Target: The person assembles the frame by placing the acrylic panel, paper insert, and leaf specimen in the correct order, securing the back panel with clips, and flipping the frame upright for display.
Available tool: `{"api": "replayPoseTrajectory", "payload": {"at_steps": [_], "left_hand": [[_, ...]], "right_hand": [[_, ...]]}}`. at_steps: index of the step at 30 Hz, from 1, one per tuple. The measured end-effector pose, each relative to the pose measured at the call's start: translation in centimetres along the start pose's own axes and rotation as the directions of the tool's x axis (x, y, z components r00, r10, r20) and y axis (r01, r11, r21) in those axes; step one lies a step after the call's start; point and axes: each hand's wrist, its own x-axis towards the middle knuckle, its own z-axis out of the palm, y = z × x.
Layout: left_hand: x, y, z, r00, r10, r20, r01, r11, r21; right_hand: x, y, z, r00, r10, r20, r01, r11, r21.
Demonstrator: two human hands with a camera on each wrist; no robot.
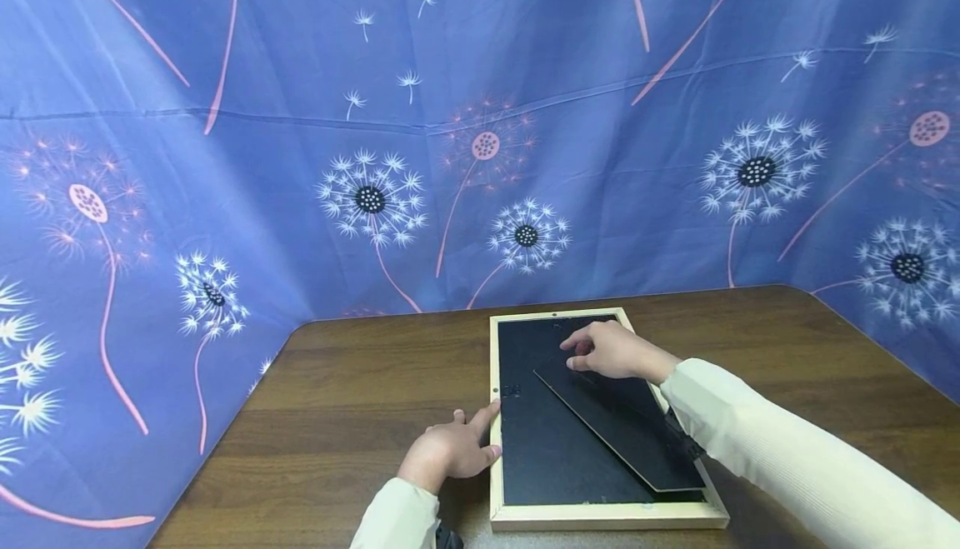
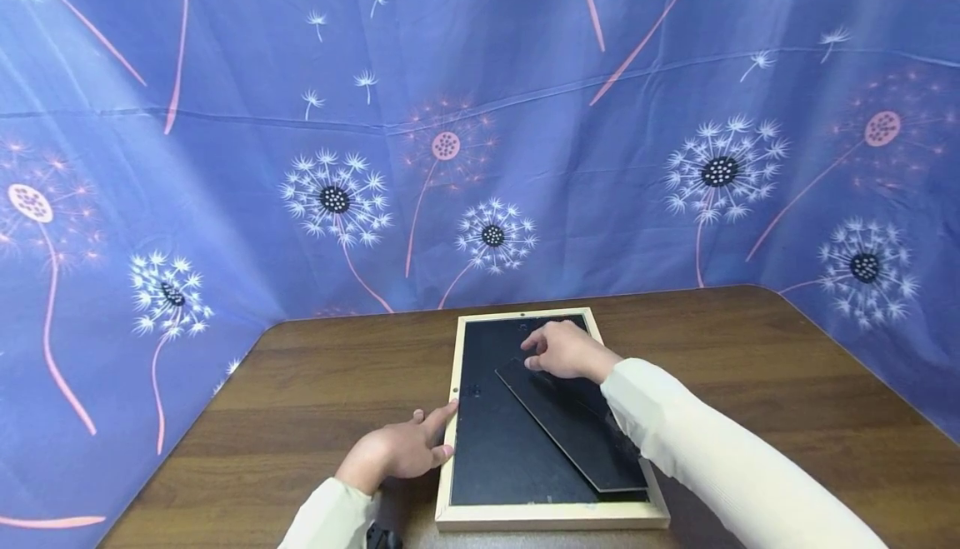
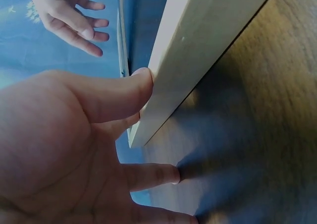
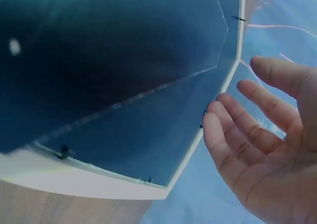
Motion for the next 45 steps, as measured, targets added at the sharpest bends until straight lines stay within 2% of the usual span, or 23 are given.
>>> {"api": "replayPoseTrajectory", "payload": {"at_steps": [13,19,31,36,45], "left_hand": [[-0.1,-0.1,0.0,1.0,0.007,-0.01,-0.007,1.0,-0.03],[-0.1,0.0,0.0,1.0,0.006,-0.012,-0.006,1.0,-0.025],[-0.1,-0.1,0.0,1.0,0.011,-0.012,-0.011,1.0,0.003],[0.0,-0.2,0.0,1.0,0.001,-0.007,-0.001,1.0,0.005],[-0.1,-0.1,0.0,1.0,0.019,-0.007,-0.019,1.0,0.018]], "right_hand": [[-0.9,-1.8,1.3,0.997,0.079,0.001,-0.078,0.993,0.085],[-0.7,-2.5,2.2,0.996,0.089,-0.012,-0.088,0.994,0.068],[1.0,-3.3,3.2,0.986,0.162,-0.049,-0.162,0.987,0.005],[2.1,-3.4,3.3,0.983,0.181,-0.039,-0.182,0.983,-0.009],[4.0,-3.8,2.5,0.976,0.216,-0.016,-0.217,0.975,-0.054]]}}
